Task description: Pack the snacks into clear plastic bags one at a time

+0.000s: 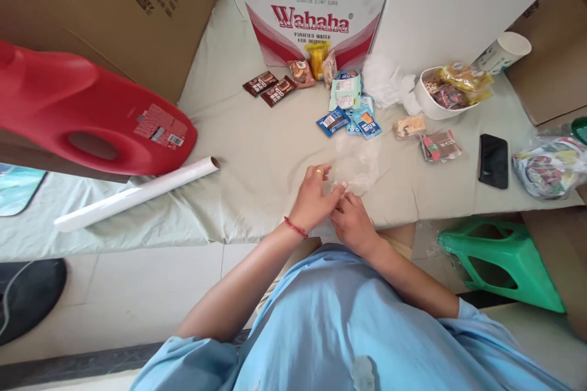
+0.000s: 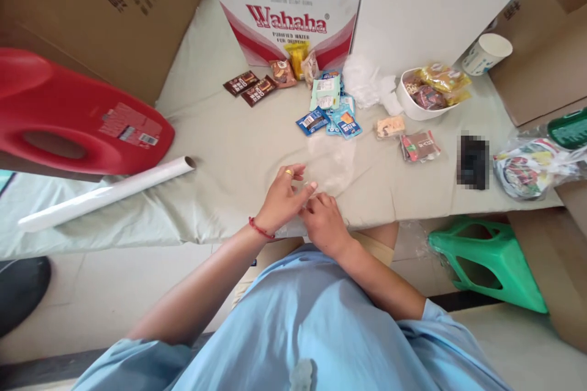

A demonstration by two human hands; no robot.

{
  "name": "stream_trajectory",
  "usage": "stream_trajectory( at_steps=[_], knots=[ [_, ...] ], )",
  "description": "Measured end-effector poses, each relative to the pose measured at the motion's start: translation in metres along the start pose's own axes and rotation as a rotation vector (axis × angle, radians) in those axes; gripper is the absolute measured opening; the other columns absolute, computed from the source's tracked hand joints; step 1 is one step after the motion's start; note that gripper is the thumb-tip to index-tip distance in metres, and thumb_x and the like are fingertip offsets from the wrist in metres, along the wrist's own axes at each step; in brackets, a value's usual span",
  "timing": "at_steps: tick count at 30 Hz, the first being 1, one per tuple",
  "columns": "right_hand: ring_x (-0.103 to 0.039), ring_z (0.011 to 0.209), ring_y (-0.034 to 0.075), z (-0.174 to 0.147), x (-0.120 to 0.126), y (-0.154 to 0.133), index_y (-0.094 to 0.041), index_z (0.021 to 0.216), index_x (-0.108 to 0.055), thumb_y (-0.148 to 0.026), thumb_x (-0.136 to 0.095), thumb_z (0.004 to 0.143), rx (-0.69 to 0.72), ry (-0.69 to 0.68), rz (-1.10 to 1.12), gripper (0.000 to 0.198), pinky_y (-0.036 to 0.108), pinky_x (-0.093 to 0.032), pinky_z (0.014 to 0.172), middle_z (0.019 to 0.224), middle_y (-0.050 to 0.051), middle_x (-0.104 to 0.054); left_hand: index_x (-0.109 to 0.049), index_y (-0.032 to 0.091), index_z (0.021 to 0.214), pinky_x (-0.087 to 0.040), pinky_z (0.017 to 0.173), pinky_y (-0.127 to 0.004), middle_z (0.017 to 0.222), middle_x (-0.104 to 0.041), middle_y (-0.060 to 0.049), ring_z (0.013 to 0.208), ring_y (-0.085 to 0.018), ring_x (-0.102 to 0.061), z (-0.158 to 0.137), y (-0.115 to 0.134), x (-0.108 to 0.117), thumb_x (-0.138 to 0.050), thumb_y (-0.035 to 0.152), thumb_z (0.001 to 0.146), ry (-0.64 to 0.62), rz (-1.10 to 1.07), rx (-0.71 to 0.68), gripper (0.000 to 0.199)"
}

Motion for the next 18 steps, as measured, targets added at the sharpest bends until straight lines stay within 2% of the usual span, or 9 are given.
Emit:
stream_trajectory(
  at_steps=[2, 4, 6, 10, 14, 18],
  knots=[
    [-0.047, 0.096, 0.026, -0.002, 0.0, 0.001, -0.022, 0.124, -0.075, -0.012, -0.049, 0.102, 0.003, 0.024, 0.047, 0.035, 0.04, -0.045, 0.084, 0.093, 0.01, -0.061, -0.069, 0.019, 0.088, -0.049, 0.078, -0.032, 0.092, -0.069, -0.005, 0.082, -0.019, -0.064, 0.006, -0.009, -0.004, -0.072, 0.032, 0.083, -0.039, -0.044, 0.084, 0.014],
    [-0.048, 0.095, 0.026, -0.006, 0.001, 0.004, -0.022, 0.133, -0.071, -0.012, -0.046, 0.103, -0.015, 0.047, 0.109, 0.04, 0.039, -0.047, 0.085, 0.09, 0.009, -0.059, -0.065, 0.02, 0.078, -0.047, 0.072, -0.029, 0.076, -0.067, -0.001, 0.072, -0.016, -0.061, 0.012, -0.016, -0.004, -0.067, 0.032, 0.085, -0.047, -0.129, 0.145, 0.014],
    [-0.049, 0.096, 0.025, -0.011, 0.003, 0.006, -0.022, 0.135, -0.07, -0.012, -0.045, 0.103, -0.033, 0.055, 0.182, 0.041, 0.04, -0.049, 0.086, 0.092, 0.009, -0.059, -0.063, 0.02, 0.077, -0.047, 0.07, -0.028, 0.074, -0.069, -0.001, 0.07, -0.015, -0.062, 0.015, -0.022, -0.003, -0.067, 0.033, 0.084, 0.005, -0.268, 0.213, 0.015],
    [-0.055, 0.102, 0.026, -0.024, 0.013, 0.007, -0.024, 0.12, -0.074, -0.017, -0.052, 0.101, -0.004, 0.097, 0.374, 0.03, 0.043, -0.053, 0.089, 0.1, 0.01, -0.064, -0.059, 0.02, 0.079, -0.051, 0.072, -0.028, 0.084, -0.074, -0.003, 0.077, -0.016, -0.07, 0.017, -0.029, 0.003, -0.074, 0.038, 0.076, 0.091, -0.568, 0.355, 0.024],
    [-0.062, 0.1, 0.025, -0.036, 0.046, 0.01, -0.025, 0.111, -0.074, -0.025, -0.055, 0.101, -0.063, 0.271, 0.506, 0.021, 0.045, -0.057, 0.087, 0.1, 0.01, -0.067, -0.056, 0.021, 0.082, -0.055, 0.076, -0.03, 0.086, -0.076, -0.003, 0.081, -0.018, -0.075, 0.016, -0.033, 0.015, -0.08, 0.037, 0.067, 0.105, -0.716, 0.397, 0.032],
    [-0.066, 0.098, 0.028, -0.035, 0.096, 0.019, -0.027, 0.102, -0.073, -0.034, -0.051, 0.104, -0.24, 0.54, 0.391, 0.023, 0.051, -0.057, 0.088, 0.097, 0.01, -0.066, -0.056, 0.021, 0.082, -0.057, 0.079, -0.031, 0.086, -0.075, -0.001, 0.087, -0.02, -0.077, 0.014, -0.033, 0.027, -0.08, 0.034, 0.066, 0.136, -0.759, 0.343, 0.031]
  ],
)
Point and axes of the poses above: each hand's wrist, its own z-axis towards the middle knuckle, its own x-axis out of the back of the hand, y = z × x, the point moved 3 cm from there along z, towards the middle knuckle
